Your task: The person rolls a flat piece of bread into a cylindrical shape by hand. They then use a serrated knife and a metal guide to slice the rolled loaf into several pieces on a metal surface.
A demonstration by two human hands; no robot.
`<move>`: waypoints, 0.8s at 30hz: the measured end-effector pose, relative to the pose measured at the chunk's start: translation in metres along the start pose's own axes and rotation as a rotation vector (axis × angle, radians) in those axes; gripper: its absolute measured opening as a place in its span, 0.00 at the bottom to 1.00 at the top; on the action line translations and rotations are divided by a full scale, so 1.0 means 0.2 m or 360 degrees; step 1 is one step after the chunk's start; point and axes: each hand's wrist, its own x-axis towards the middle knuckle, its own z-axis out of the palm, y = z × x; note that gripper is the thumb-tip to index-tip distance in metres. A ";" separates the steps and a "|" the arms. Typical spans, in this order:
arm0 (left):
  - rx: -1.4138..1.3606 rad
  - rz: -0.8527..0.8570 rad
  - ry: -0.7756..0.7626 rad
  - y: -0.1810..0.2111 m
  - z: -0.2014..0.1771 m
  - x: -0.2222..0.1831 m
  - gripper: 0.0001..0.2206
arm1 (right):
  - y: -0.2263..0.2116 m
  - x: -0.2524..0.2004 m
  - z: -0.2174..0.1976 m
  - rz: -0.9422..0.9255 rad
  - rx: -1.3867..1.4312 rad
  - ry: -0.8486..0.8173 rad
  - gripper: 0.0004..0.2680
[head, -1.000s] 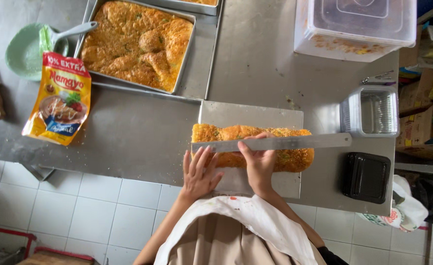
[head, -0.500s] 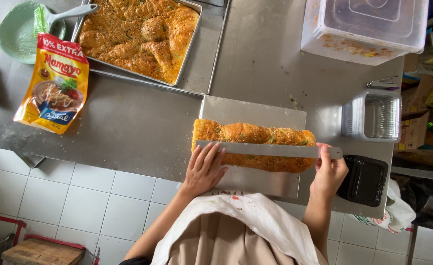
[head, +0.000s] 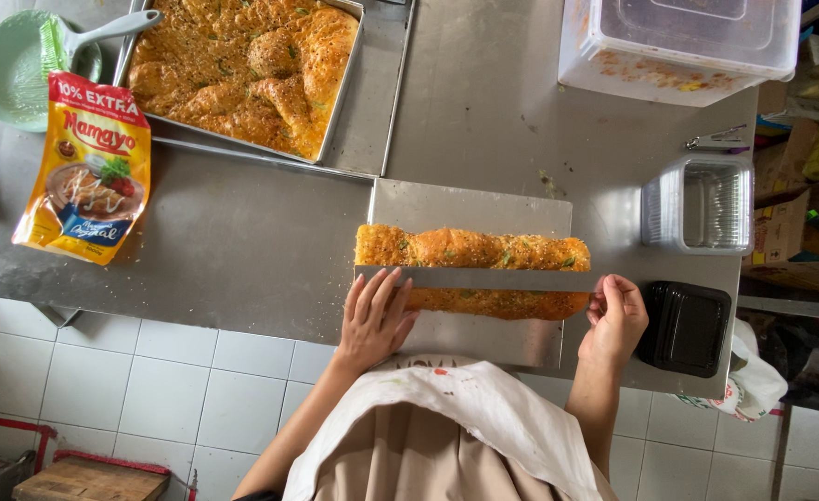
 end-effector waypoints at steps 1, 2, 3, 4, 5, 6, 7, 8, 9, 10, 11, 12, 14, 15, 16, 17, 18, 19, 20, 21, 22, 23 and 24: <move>-0.0004 -0.0001 0.0004 0.00 0.01 0.00 0.27 | 0.01 0.00 0.00 -0.0005 -0.0004 -0.0002 0.01; -0.0003 -0.0001 0.0000 0.00 0.01 0.00 0.26 | 0.01 0.01 0.00 -0.0010 -0.0008 -0.0004 0.01; -0.0001 -0.0001 -0.0004 0.00 0.00 0.00 0.26 | 0.01 0.01 -0.01 -0.0009 0.0003 -0.0011 0.01; 0.0002 0.0000 -0.0008 0.00 0.00 0.00 0.26 | 0.01 0.02 -0.01 -0.0007 0.0015 -0.0017 0.01; -0.0001 -0.0001 -0.0009 0.00 0.00 0.00 0.26 | 0.01 0.02 -0.02 -0.0005 0.0026 -0.0024 0.01; -0.0004 -0.0001 -0.0010 0.00 0.01 0.00 0.26 | 0.01 0.02 -0.02 -0.0006 0.0014 -0.0020 0.01; -0.0009 0.0000 -0.0011 0.00 0.01 0.00 0.26 | 0.01 0.02 -0.02 -0.0007 0.0001 -0.0016 0.01; -0.0013 -0.0005 -0.0004 0.00 0.00 0.00 0.26 | 0.01 0.01 -0.02 -0.0008 -0.0011 -0.0011 0.01; -0.0018 -0.0006 0.0004 0.00 0.00 0.00 0.26 | 0.01 0.01 -0.01 -0.0008 0.0003 -0.0016 0.01; -0.0023 -0.0007 0.0012 0.00 0.00 0.01 0.25 | 0.01 0.01 -0.01 -0.0007 0.0018 -0.0021 0.01; -0.0020 -0.0012 0.0011 0.01 -0.01 0.01 0.25 | 0.00 0.00 -0.01 -0.0007 0.0032 -0.0021 0.01; -0.0018 -0.0016 0.0009 0.01 -0.02 0.02 0.25 | 0.00 0.00 0.00 0.0010 0.0021 -0.0012 0.01; -0.0022 -0.0012 0.0013 0.01 -0.03 0.03 0.24 | 0.00 0.01 0.01 0.0035 0.0001 0.0030 0.00; -0.0025 -0.0007 0.0017 0.01 -0.04 0.04 0.24 | 0.00 0.00 0.00 0.0068 0.0050 0.0028 0.01; -0.0028 -0.0001 0.0020 0.01 -0.04 0.04 0.23 | -0.01 0.00 0.00 0.0099 0.0100 0.0026 0.03; -0.0021 0.0000 0.0026 0.01 -0.04 0.05 0.23 | -0.01 0.00 0.00 0.0130 0.0153 0.0022 0.04; -0.0014 0.0002 0.0033 0.01 -0.04 0.05 0.23 | -0.01 0.00 -0.01 0.0133 0.0170 0.0040 0.04; -0.0003 0.0000 0.0038 0.02 -0.04 0.05 0.23 | -0.01 0.01 -0.01 0.0139 0.0187 0.0053 0.04; -0.0004 -0.0001 0.0032 0.02 -0.04 0.05 0.23 | -0.01 0.01 -0.01 0.0144 0.0204 0.0066 0.04; 0.0001 -0.0006 0.0026 0.02 -0.04 0.05 0.23 | 0.00 0.01 -0.02 0.0144 0.0184 0.0073 0.03; 0.0006 -0.0011 0.0021 0.02 -0.04 0.05 0.23 | 0.00 0.01 -0.02 0.0144 0.0165 0.0079 0.02; 0.0008 -0.0007 0.0021 0.02 -0.04 0.05 0.23 | 0.00 0.01 -0.02 0.0146 0.0146 0.0080 0.01; 0.0010 -0.0003 0.0020 0.02 -0.04 0.05 0.23 | 0.01 0.00 -0.02 0.0143 0.0120 0.0087 0.01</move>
